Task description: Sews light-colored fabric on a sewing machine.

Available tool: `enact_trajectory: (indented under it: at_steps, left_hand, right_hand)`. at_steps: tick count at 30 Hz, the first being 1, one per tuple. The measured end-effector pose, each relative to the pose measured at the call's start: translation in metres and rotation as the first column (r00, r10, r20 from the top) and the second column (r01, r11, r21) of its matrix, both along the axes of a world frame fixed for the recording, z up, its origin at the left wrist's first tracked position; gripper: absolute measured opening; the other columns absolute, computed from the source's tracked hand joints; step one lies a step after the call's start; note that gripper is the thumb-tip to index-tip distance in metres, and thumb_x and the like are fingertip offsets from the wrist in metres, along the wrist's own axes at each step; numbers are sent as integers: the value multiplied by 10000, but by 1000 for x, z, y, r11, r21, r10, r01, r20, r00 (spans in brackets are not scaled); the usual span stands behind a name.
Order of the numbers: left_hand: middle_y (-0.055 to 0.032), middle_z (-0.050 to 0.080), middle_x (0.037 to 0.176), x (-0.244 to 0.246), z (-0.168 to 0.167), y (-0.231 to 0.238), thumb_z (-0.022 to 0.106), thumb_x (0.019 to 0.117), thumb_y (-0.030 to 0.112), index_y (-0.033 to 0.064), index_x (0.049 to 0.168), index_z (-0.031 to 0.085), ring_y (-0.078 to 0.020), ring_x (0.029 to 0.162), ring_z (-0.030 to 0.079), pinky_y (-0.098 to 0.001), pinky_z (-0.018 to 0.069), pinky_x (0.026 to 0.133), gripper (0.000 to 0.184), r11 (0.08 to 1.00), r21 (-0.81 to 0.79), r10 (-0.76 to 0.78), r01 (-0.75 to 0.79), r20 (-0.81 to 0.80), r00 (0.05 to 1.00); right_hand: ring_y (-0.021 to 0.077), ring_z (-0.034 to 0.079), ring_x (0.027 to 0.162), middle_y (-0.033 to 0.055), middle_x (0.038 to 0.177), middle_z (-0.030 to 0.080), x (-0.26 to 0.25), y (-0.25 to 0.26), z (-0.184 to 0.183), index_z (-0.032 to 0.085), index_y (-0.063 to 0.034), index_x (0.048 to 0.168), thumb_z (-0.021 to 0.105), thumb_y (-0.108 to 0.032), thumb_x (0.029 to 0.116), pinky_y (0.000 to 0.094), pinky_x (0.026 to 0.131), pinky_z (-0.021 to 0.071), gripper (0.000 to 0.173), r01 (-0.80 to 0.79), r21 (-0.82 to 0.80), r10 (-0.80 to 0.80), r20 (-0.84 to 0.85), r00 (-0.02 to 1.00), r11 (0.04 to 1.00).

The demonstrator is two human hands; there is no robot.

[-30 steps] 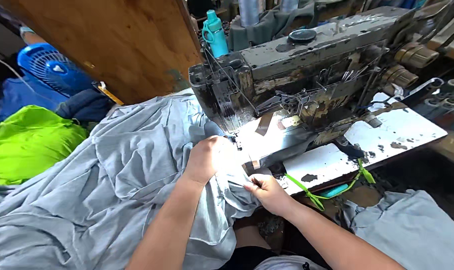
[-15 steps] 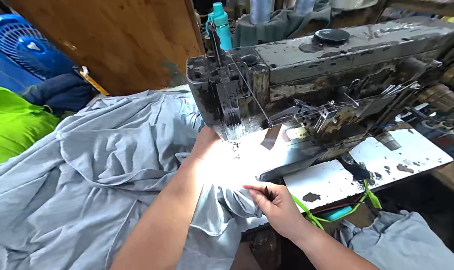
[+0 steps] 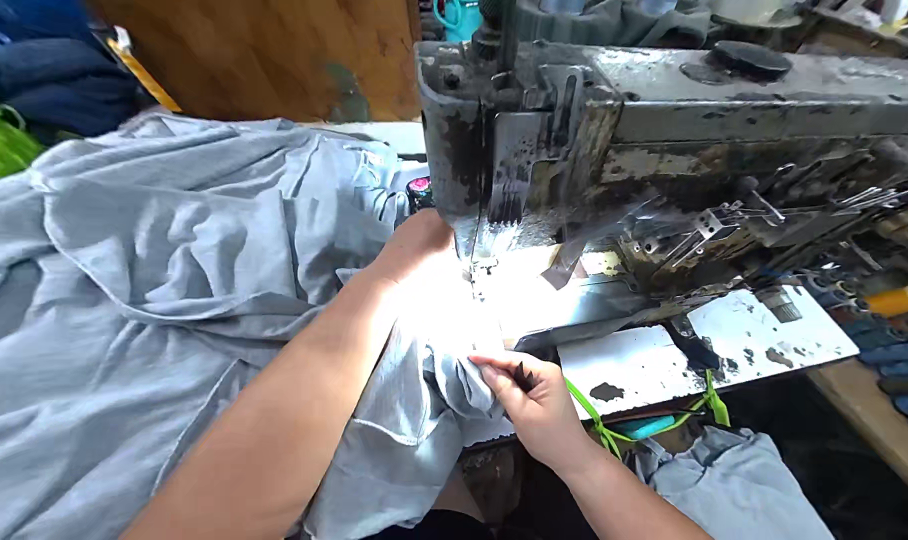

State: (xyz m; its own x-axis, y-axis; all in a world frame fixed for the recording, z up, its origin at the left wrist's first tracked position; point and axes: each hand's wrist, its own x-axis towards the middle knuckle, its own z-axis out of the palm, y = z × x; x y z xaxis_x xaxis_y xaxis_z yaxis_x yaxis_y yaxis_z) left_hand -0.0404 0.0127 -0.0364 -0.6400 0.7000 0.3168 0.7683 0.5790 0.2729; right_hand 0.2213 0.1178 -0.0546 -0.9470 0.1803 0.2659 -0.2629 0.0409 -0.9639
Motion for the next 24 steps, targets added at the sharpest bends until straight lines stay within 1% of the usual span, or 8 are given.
enact_trajectory:
  at_steps: [3, 6, 8, 10, 12, 15, 19, 24]
  left_hand:
    - [-204, 703, 964, -17, 7, 7, 690, 916, 186, 24, 1032, 707, -407, 937, 694, -643, 538, 753, 199, 994, -76, 80, -73, 94, 992]
    - [-209, 689, 885, 1, 22, 1, 741, 829, 177, 4, 946, 690, -414, 832, 692, -635, 528, 636, 214, 995, 55, 91, -85, -115, 989]
    - [-261, 678, 1078, 61, 78, -11, 694, 929, 93, -55, 1077, 683, -456, 1050, 662, -632, 521, 838, 210, 989, -81, 115, -122, -85, 990]
    - [-245, 688, 992, 112, 97, -27, 705, 880, 36, -39, 911, 700, -455, 1035, 657, -621, 516, 859, 82, 994, -88, 45, -58, -139, 989]
    - [-109, 660, 756, 158, 82, -50, 653, 900, 189, 85, 744, 694, -327, 793, 671, -555, 534, 731, 192, 983, -95, -169, 160, -98, 981]
    - [-35, 636, 743, 198, 52, -77, 447, 1042, 484, 138, 830, 669, -261, 758, 658, -525, 510, 750, 462, 943, -219, -281, 251, -120, 952]
    - [-96, 675, 828, 215, 59, -107, 379, 1079, 392, 90, 857, 671, -317, 860, 701, -599, 516, 880, 476, 949, -270, -242, 165, -282, 929]
    - [2, 665, 821, 273, 102, -102, 439, 1085, 345, 147, 889, 635, -125, 857, 659, -417, 455, 1025, 340, 888, 40, -453, 458, -87, 887]
  right_hand:
    - [-57, 623, 702, 13, 942, 757, -11, -1, 1, 746, 25, 1120, 567, 15, 969, 120, 646, 526, 234, 34, 2, -34, -6, 999, 999]
    - [-56, 625, 703, 8, 943, 759, -14, 0, 2, 745, 19, 1112, 572, 7, 971, 123, 645, 527, 224, 35, -2, -35, 1, 999, 999]
    - [-52, 633, 719, 2, 945, 754, -7, 0, 5, 746, 9, 1118, 572, -7, 974, 129, 662, 534, 226, 21, 3, -21, 36, 999, 1000]
    - [-56, 629, 725, -6, 932, 748, 9, 1, 6, 749, 2, 1120, 573, -26, 982, 128, 677, 536, 225, -12, 20, 11, 48, 999, 1000]
    - [-53, 626, 716, -12, 905, 743, 24, 3, 4, 745, 6, 1110, 583, -25, 983, 130, 671, 536, 208, -64, -12, 64, 43, 997, 998]
    - [-63, 607, 700, -34, 859, 722, 31, 5, 3, 747, -13, 1100, 603, -63, 985, 129, 662, 520, 190, -109, 28, 106, 75, 992, 994]
    - [7, 621, 731, 39, 883, 727, 21, 9, 19, 746, -18, 1145, 558, -134, 1025, 181, 701, 523, 252, -76, 325, 93, -34, 995, 943]
    - [278, 710, 1034, 164, 1212, 704, 9, 22, 47, 739, -41, 1200, 562, -1, 952, 461, 891, 590, 307, -23, 707, 207, -175, 963, 707]
